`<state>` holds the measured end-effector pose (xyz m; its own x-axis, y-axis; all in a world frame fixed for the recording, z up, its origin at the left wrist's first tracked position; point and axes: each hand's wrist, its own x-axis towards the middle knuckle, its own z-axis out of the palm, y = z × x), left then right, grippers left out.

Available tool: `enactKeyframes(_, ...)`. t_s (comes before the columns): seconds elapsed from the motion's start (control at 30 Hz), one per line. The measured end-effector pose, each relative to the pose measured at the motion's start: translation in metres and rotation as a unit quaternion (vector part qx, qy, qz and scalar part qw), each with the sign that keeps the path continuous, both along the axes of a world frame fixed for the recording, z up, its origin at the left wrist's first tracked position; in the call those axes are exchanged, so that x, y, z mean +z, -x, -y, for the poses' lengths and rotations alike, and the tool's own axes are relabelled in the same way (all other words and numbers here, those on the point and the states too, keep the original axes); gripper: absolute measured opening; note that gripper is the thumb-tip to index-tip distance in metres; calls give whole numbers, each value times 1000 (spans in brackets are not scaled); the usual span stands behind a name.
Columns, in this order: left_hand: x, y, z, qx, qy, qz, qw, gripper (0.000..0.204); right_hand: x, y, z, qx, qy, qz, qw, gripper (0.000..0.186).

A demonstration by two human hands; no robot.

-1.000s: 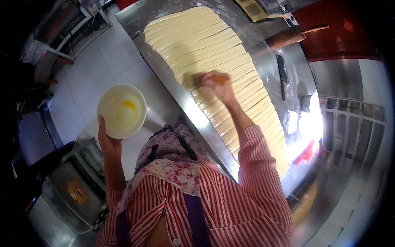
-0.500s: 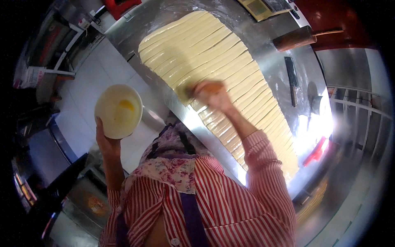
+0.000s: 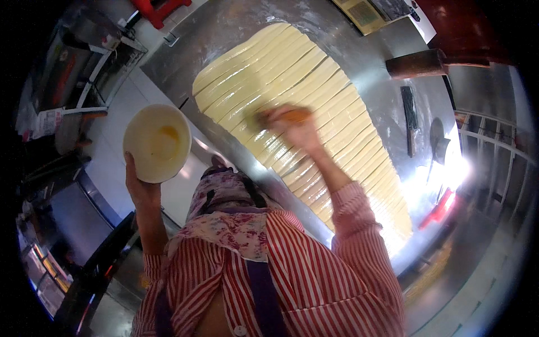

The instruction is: The person brushes a yellow liquid onto a large sheet of dough that has been cut into long strips. They then pick up the strips one by one and roll them into thin, cylindrical shapes on a stainless steel table.

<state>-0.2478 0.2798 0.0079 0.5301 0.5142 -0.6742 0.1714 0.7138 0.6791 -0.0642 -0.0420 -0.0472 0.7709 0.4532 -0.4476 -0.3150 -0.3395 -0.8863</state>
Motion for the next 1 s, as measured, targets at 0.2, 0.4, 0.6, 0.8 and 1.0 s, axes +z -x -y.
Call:
enactKeyframes(0.2,0,-8,-9,5,14,-2,1000,57,-52,-49,48,-77,-95,10,992,7)
enactKeyframes(0.4,-11,-24,-23,-27,19,-12,999,57,-26,-102,95,-66,219,413,882,11)
enactKeyframes(0.6,-43,-35,-46,-46,42,5,998,56,-39,39,-11,158,412,365,820,8)
enactKeyframes(0.8,-64,-62,-59,-62,62,-21,996,58,20,83,-65,125,118,198,965,18)
enactKeyframes(1.0,-76,-76,-62,-75,43,-10,996,59,-30,-42,9,-31,76,72,994,10)
